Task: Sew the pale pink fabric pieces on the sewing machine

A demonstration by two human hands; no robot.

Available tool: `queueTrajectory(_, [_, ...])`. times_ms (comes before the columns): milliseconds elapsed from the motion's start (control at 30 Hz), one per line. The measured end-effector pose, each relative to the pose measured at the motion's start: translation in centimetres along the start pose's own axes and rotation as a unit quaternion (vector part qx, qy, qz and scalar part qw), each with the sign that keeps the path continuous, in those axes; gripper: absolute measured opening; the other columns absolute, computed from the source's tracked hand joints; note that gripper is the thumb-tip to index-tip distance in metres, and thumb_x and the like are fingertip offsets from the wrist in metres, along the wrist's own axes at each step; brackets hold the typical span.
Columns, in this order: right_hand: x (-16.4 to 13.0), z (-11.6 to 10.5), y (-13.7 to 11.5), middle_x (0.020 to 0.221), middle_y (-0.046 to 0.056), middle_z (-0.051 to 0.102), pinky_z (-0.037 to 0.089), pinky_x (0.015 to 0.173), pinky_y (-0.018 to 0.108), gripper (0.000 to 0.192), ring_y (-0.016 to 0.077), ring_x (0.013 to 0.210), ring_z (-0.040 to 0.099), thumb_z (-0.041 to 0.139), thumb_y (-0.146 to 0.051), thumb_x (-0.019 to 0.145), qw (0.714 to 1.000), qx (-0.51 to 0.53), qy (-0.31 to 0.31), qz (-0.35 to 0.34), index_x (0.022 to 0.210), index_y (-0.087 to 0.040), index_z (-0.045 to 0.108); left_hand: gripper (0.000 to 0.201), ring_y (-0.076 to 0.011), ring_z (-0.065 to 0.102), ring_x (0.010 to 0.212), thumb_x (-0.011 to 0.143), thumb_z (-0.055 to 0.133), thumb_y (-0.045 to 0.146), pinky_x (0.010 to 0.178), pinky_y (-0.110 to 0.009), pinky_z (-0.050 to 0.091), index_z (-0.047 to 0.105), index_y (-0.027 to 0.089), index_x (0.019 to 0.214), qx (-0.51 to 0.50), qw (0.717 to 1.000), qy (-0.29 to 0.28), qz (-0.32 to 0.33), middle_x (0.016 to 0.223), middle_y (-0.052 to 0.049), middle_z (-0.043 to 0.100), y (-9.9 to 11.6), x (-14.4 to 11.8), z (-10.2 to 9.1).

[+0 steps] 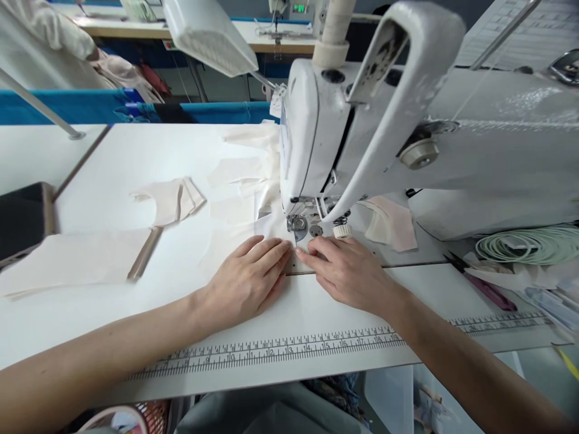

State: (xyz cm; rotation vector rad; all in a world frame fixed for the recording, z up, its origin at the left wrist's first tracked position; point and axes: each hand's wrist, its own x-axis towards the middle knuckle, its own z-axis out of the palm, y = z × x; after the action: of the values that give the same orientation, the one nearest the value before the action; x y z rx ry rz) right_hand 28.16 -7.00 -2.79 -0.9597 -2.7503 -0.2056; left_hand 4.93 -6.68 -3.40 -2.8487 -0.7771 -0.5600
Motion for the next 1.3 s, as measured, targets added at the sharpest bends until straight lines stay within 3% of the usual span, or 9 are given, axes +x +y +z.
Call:
queueTrajectory(367, [0.4, 0.1, 0.2, 0.090, 0.005, 0.058, 0.035, 0.069, 0.032, 0.037, 0.0152, 0.072, 0.050, 0.046, -0.007, 0.088, 1.000, -0.022, 0.006, 0.006, 0.122, -0.012, 0.060, 0.035, -0.0280, 0.061, 0.114, 0.096, 0.043, 0.019, 0.096, -0.045, 0.051, 0.059, 0.003, 0.124, 0.000, 1.000, 0.003, 0.000, 0.126, -0.017, 0.063, -0.7, 0.2, 0.2])
queueTrajectory(900, [1.2, 0.4, 0.2, 0.089, 0.007, 0.065, 0.038, 0.069, 0.032, 0.042, 0.0173, 0.076, 0.054, 0.044, -0.006, 0.086, 0.996, -0.079, 0.018, 0.049, 0.125, -0.012, 0.060, 0.036, -0.0269, 0.060, 0.116, 0.095, 0.041, 0.018, 0.096, -0.044, 0.051, 0.060, 0.007, 0.124, -0.024, 0.999, 0.006, -0.029, 0.128, -0.015, 0.063, -2.5, 0.7, 1.1])
queueTrajectory(1067, [0.8, 1.0, 0.8, 0.087, 0.007, 0.067, 0.041, 0.070, 0.030, 0.026, 0.0162, 0.074, 0.056, 0.043, -0.021, 0.098, 0.989, -0.027, 0.100, 0.107, 0.108, -0.013, 0.066, 0.036, -0.0263, 0.060, 0.116, 0.095, 0.041, 0.019, 0.097, -0.043, 0.050, 0.060, 0.007, 0.124, -0.011, 1.000, -0.001, -0.028, 0.129, -0.013, 0.062, -3.0, 0.9, 1.3])
queueTrajectory(1167, [1.0, 1.6, 1.9, 0.077, 0.005, 0.065, 0.041, 0.062, 0.027, 0.031, 0.0150, 0.066, 0.056, 0.041, -0.030, 0.101, 0.974, 0.018, 0.143, 0.176, 0.088, -0.017, 0.066, 0.037, -0.0273, 0.059, 0.118, 0.095, 0.043, 0.020, 0.097, -0.044, 0.050, 0.059, 0.006, 0.125, -0.014, 0.999, -0.006, -0.035, 0.130, -0.014, 0.062, -3.1, 0.9, 1.3])
queueTrajectory(1300, [1.3, 2.3, 3.2, 0.062, 0.002, 0.060, 0.035, 0.054, 0.026, 0.032, 0.0130, 0.056, 0.052, 0.045, -0.028, 0.099, 0.962, 0.017, 0.205, 0.177, 0.075, -0.017, 0.062, 0.038, -0.0285, 0.058, 0.120, 0.095, 0.044, 0.019, 0.097, -0.045, 0.050, 0.058, 0.004, 0.126, -0.012, 0.998, -0.016, -0.052, 0.131, -0.015, 0.061, -2.8, 0.9, 1.2])
